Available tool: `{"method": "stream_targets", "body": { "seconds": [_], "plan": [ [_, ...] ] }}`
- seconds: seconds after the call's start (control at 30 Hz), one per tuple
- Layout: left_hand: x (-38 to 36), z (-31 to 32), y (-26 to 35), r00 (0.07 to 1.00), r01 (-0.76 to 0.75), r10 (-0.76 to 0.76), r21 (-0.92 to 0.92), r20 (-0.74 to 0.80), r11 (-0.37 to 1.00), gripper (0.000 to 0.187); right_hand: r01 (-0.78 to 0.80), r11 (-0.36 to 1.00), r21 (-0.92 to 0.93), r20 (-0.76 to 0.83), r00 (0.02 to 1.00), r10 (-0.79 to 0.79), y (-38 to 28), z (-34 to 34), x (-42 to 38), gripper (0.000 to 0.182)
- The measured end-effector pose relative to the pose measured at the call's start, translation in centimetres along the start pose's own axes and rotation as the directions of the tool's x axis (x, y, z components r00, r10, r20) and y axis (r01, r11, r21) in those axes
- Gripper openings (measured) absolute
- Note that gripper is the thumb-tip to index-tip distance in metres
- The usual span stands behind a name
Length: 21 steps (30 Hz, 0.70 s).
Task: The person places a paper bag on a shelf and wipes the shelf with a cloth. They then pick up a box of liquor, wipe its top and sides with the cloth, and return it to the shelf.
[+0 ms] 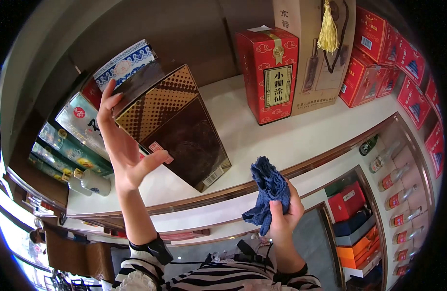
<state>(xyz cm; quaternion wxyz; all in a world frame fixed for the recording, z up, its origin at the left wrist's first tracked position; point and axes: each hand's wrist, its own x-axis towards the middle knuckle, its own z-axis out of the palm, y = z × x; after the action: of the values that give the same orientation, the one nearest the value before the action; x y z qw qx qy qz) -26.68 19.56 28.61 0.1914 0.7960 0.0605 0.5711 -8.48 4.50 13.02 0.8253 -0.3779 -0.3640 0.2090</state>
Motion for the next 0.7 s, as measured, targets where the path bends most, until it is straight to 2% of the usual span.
{"method": "stream_targets", "body": {
  "seconds": [0.03,0.07,0.13,0.17,0.27,0.3,0.37,0.47,0.53,0.57,0.63,0.7],
  "plan": [
    [0.3,-0.5,-0.5,0.997,-0.049,0.05,-0.014,0.067,0.999,0.089,0.008,1.0,0.016,0.024,1.0,-0.008,-0.1,0.1,0.0,0.039],
    [0.4,-0.7,-0.8,0.997,-0.044,0.045,-0.01,0.066,0.999,0.089,0.003,1.0,0.016,0.027,1.0,-0.003,-0.2,0.3,0.0,0.039],
    [0.5,-0.9,-1.2,0.995,-0.025,0.042,-0.197,0.086,0.98,0.089,0.039,0.999,0.036,0.073,0.996,-0.042,-0.3,0.6,0.0,0.04],
    [0.6,-1.2,-1.7,0.994,-0.038,0.06,-0.229,0.091,0.973,0.09,0.035,0.999,0.036,0.077,0.996,-0.038,-0.4,0.8,0.0,0.04],
    [0.6,-1.8,-2.7,0.995,-0.029,0.053,-0.258,0.086,0.966,0.092,0.042,0.998,0.055,0.101,0.994,-0.047,-0.4,1.1,0.0,0.04],
    [0.6,-1.8,-2.8,0.999,-0.035,0.041,-0.195,0.028,0.98,0.091,0.057,0.998,0.017,0.111,0.992,-0.058,-0.2,1.2,0.0,0.04],
    [0.7,-2.0,-3.2,0.999,-0.036,0.041,-0.189,0.021,0.981,0.088,0.087,0.99,-0.112,0.148,0.986,-0.07,-0.4,1.3,-0.1,0.044],
    [1.0,-1.7,-3.3,0.999,-0.036,0.034,-0.237,-0.014,0.971,0.084,0.115,0.983,-0.143,0.193,0.977,-0.086,-0.8,1.6,-0.2,0.045],
    [1.2,-1.6,-3.1,0.998,0.044,-0.055,-0.263,-0.032,0.964,0.085,0.101,0.987,-0.122,0.203,0.976,-0.075,-0.9,1.8,-0.2,0.045],
    [1.3,-2.3,-3.5,0.997,0.017,-0.001,-0.217,0.077,0.976,0.086,0.115,0.986,-0.124,0.198,0.976,-0.089,-0.8,1.8,-0.2,0.045],
    [1.3,-2.5,-3.9,0.996,0.025,-0.005,-0.241,0.085,0.97,0.087,0.133,0.983,-0.129,0.197,0.975,-0.106,-0.8,1.7,-0.1,0.046],
    [1.2,-2.5,-3.8,0.995,0.031,-0.005,-0.265,0.098,0.964,0.088,0.185,0.973,-0.135,0.276,0.95,-0.142,-1.0,1.6,0.2,0.044]
  ]
}}
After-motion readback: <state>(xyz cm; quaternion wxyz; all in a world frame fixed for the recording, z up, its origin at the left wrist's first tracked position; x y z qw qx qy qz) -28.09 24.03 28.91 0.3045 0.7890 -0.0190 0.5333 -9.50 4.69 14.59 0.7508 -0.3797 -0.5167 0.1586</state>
